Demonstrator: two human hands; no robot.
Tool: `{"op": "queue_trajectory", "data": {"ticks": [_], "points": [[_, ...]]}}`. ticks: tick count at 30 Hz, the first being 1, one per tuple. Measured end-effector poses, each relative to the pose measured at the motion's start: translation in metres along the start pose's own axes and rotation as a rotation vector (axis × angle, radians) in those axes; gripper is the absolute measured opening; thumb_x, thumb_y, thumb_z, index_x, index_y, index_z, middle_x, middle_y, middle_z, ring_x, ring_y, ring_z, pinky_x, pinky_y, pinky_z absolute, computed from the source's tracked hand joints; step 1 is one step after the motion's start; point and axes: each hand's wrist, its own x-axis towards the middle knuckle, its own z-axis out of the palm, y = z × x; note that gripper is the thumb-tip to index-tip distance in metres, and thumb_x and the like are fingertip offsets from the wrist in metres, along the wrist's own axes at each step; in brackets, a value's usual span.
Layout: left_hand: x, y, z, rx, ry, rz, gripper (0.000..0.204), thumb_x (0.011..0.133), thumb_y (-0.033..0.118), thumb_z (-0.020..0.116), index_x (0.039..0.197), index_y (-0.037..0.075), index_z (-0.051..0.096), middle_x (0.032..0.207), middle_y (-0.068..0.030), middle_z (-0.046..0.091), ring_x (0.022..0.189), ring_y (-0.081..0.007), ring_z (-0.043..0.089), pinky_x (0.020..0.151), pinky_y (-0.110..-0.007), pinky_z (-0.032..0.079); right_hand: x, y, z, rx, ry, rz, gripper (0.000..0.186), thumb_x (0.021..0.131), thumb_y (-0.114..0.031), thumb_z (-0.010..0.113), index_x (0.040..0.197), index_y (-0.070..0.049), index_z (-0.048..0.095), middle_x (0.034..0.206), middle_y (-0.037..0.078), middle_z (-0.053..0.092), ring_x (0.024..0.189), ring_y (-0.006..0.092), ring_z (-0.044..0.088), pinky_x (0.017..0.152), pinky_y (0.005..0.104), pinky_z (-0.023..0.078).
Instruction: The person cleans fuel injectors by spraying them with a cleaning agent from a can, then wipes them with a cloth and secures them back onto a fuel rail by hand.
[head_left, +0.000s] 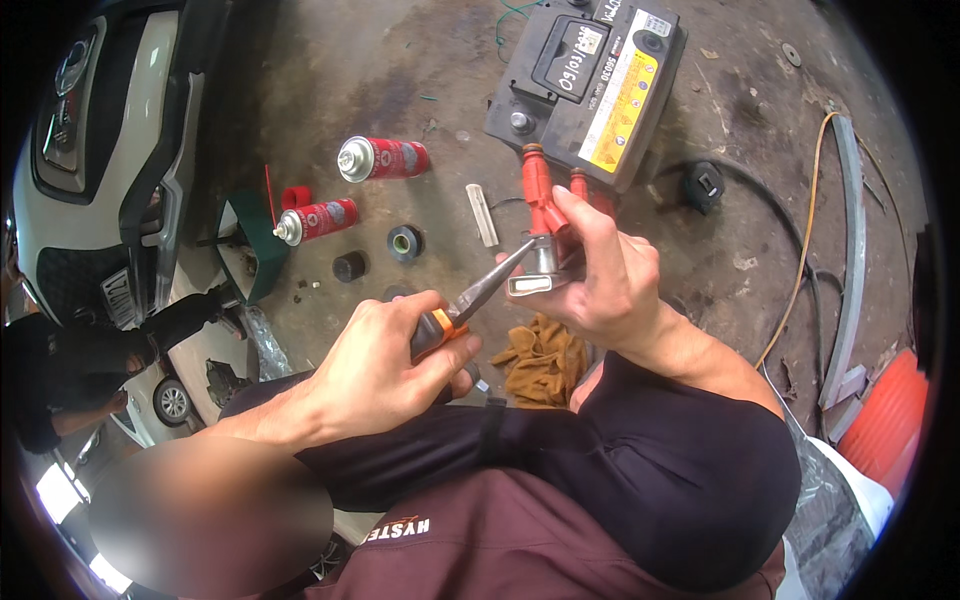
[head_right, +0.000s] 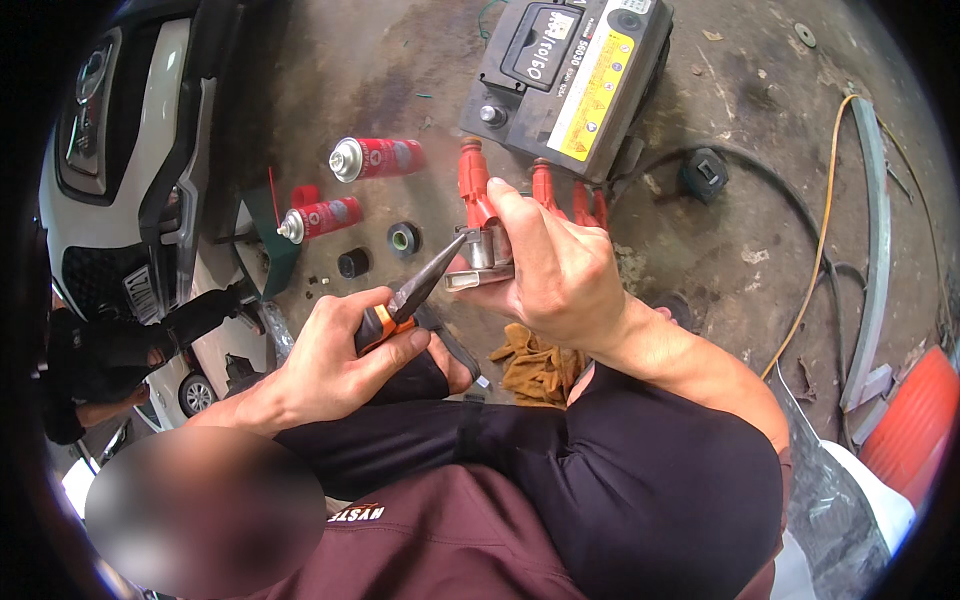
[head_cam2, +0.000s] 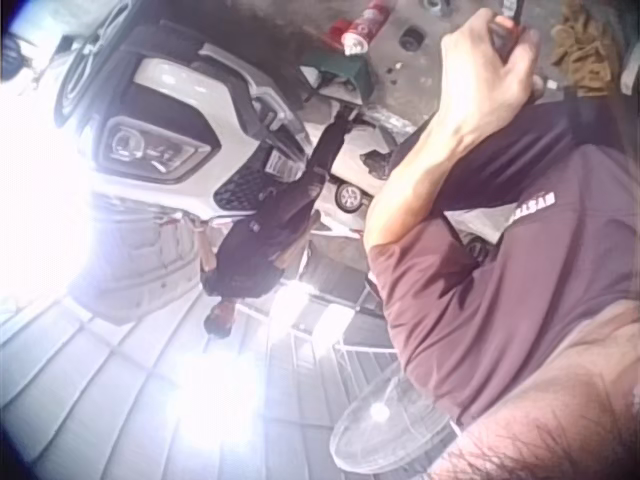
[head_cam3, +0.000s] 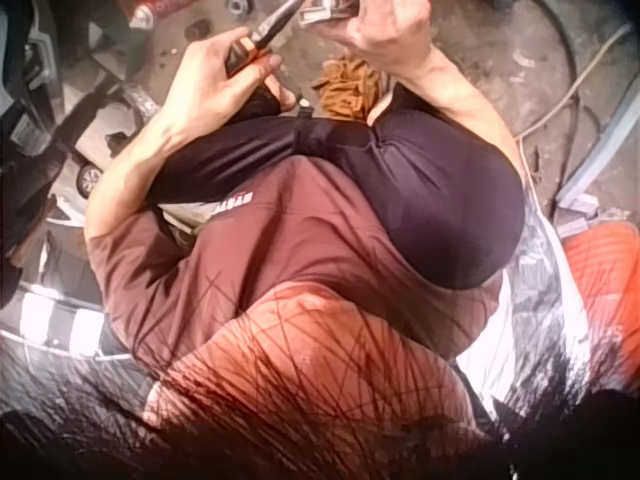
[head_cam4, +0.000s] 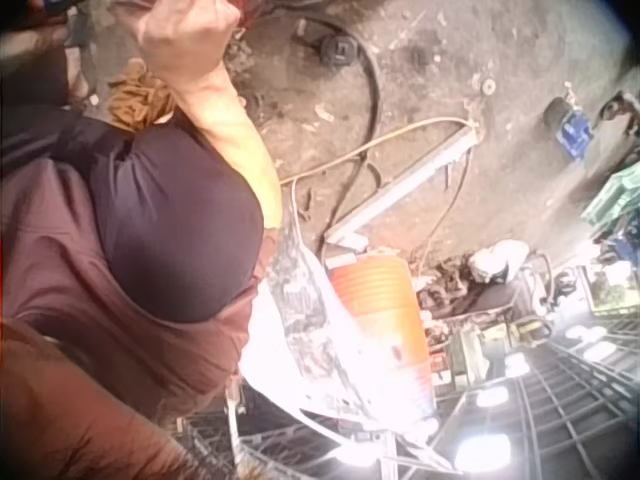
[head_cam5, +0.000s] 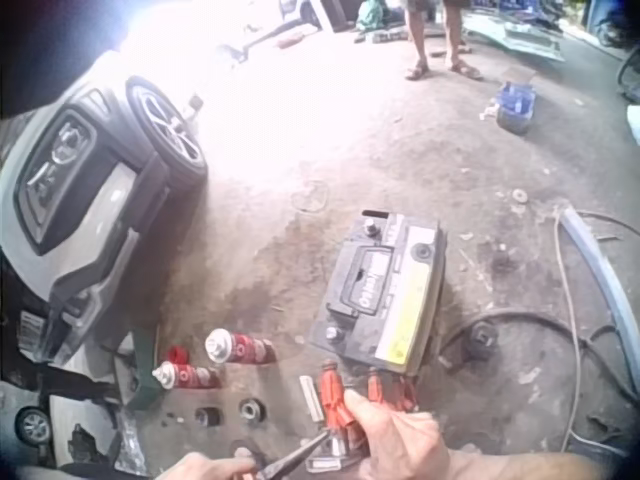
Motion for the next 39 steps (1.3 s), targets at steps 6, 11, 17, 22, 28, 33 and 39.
{"op": "queue_trajectory", "data": {"ticks": [6, 11, 17, 22, 28, 33, 39], "points": [[0.009, -0.005, 0.007, 0.031, -0.051, 0.065, 0.022, 0.102, 0.019, 0.070, 0.100, -0.003, 0.067, 0.070, -0.0129, 0.075, 0.066, -0.0202, 0.077, 0.062, -0.034, 0.058, -0.003, 0.002, -0.009, -0.038, 0.059, -0.026, 0.085, 0.074, -0.028, 0.101, 0.135, 0.012, 0.057, 0.092, 0.009, 0.074, 0.064, 0.0136, 0.073, 0.057, 0.0267, 0.059], [0.020, -0.024, 0.016, -0.066, -0.067, 0.183, 0.025, 0.103, 0.020, 0.071, 0.098, -0.003, 0.064, 0.062, -0.0116, 0.070, 0.058, -0.0174, 0.073, 0.056, -0.035, 0.055, -0.005, 0.002, -0.020, -0.021, 0.041, -0.001, 0.082, 0.076, -0.020, 0.099, 0.138, 0.013, 0.056, 0.103, 0.013, 0.075, 0.070, 0.0155, 0.076, 0.061, 0.0275, 0.063], [0.034, -0.007, 0.016, 0.027, -0.107, 0.131, 0.023, 0.100, 0.017, 0.074, 0.098, -0.002, 0.061, 0.066, -0.0135, 0.072, 0.067, -0.0211, 0.079, 0.058, -0.033, 0.055, -0.008, 0.006, -0.030, -0.043, 0.030, 0.040, 0.081, 0.075, -0.013, 0.097, 0.139, 0.013, 0.055, 0.106, 0.014, 0.075, 0.078, 0.0174, 0.078, 0.067, 0.0288, 0.065], [0.041, -0.003, 0.025, 0.041, -0.103, 0.289, 0.020, 0.103, 0.015, 0.069, 0.103, -0.003, 0.060, 0.064, -0.0102, 0.069, 0.064, -0.0209, 0.078, 0.057, -0.034, 0.056, -0.013, 0.005, -0.046, 0.084, 0.001, 0.196, 0.075, 0.079, -0.007, 0.090, 0.142, 0.011, 0.053, 0.111, 0.018, 0.075, 0.086, 0.0220, 0.079, 0.077, 0.0326, 0.064], [0.053, 0.017, 0.029, 0.006, -0.252, 0.341, 0.027, 0.108, 0.015, 0.060, 0.123, -0.008, 0.059, 0.075, -0.0151, 0.071, 0.058, -0.0212, 0.075, 0.057, -0.037, 0.057, -0.020, 0.009, -0.064, 0.134, 0.044, 0.349, 0.069, 0.088, -0.004, 0.082, 0.148, 0.005, 0.050, 0.117, 0.023, 0.074, 0.094, 0.0262, 0.079, 0.085, 0.0365, 0.062], [0.061, 0.010, 0.030, 0.115, -0.229, 0.550, 0.033, 0.105, 0.013, 0.063, 0.129, -0.008, 0.059, 0.092, -0.0231, 0.073, 0.080, -0.0353, 0.078, 0.072, -0.045, 0.059, -0.023, 0.009, -0.076, 0.131, 0.083, 0.457, 0.064, 0.093, -0.007, 0.082, 0.148, 0.005, 0.051, 0.116, 0.021, 0.075, 0.098, 0.0255, 0.078, 0.089, 0.0357, 0.061], [0.076, 0.000, 0.022, 0.026, -0.253, 0.344, 0.033, 0.100, 0.012, 0.069, 0.127, -0.006, 0.062, 0.096, -0.0241, 0.072, 0.095, -0.0424, 0.075, 0.082, -0.045, 0.056, -0.020, 0.015, -0.088, 0.116, 0.123, 0.504, 0.054, 0.091, -0.007, 0.084, 0.140, 0.005, 0.061, 0.112, 0.016, 0.076, 0.102, 0.0204, 0.076, 0.091, 0.0322, 0.060]]}}
